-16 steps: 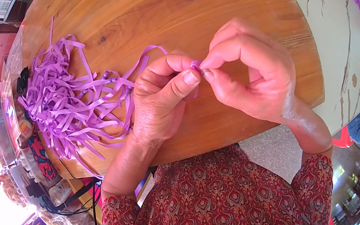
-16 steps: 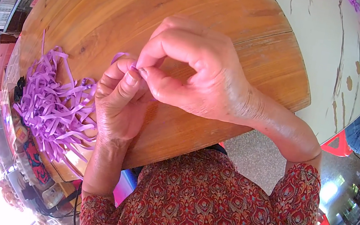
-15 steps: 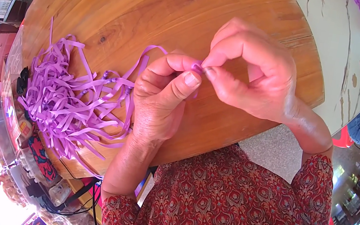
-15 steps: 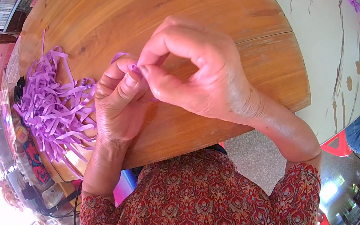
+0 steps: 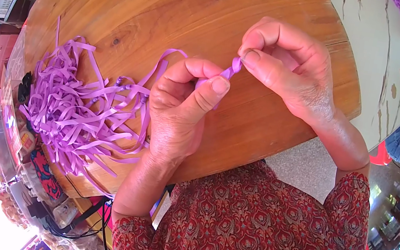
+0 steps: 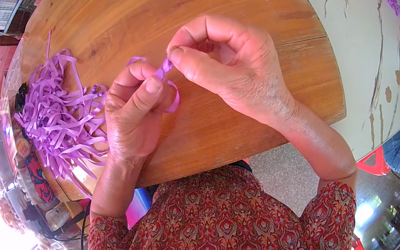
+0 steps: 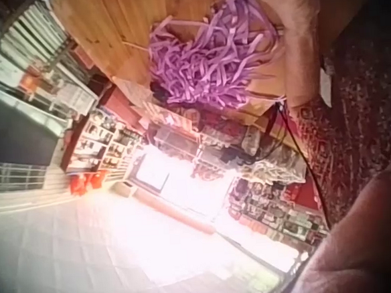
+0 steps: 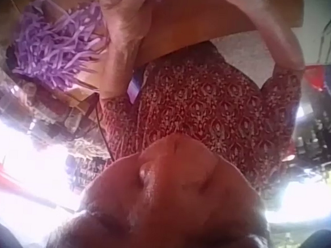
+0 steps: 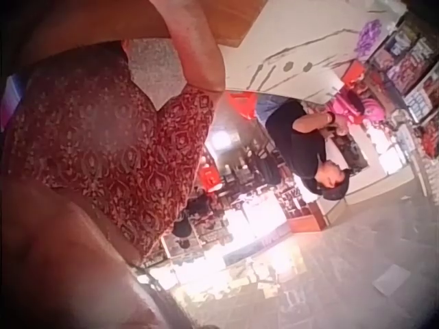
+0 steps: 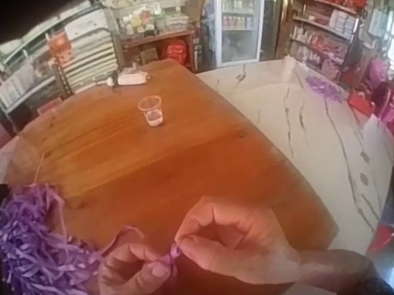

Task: The person folds and rolls purple ribbons by hand to create small decorative knots, repeating the process with multiple ribbons from a pile.

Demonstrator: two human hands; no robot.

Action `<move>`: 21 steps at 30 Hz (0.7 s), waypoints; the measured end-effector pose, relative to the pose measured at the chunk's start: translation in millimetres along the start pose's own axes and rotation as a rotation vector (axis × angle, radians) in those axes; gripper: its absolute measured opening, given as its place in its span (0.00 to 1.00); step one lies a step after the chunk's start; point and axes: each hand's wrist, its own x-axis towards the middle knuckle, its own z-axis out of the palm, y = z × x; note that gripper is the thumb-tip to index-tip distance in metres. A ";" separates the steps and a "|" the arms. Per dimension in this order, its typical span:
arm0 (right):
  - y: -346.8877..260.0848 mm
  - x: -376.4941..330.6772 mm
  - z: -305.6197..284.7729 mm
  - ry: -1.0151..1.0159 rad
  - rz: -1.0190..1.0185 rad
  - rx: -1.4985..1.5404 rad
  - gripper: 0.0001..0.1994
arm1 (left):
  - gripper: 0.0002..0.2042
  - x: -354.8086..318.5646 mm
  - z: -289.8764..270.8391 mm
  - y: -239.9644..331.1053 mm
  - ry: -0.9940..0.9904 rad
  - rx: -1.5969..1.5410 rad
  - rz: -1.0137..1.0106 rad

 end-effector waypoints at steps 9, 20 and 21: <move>-1.1 1.2 -2.2 0.032 0.033 0.012 0.05 | 0.06 -1.4 2.0 2.6 0.024 0.007 0.038; -15.9 11.6 -12.2 -0.072 -0.450 -0.569 0.14 | 0.04 -0.9 2.4 4.4 0.000 0.028 0.065; -18.1 13.0 -14.4 -0.127 -0.693 -0.849 0.16 | 0.04 -0.8 3.7 4.0 0.003 0.033 0.063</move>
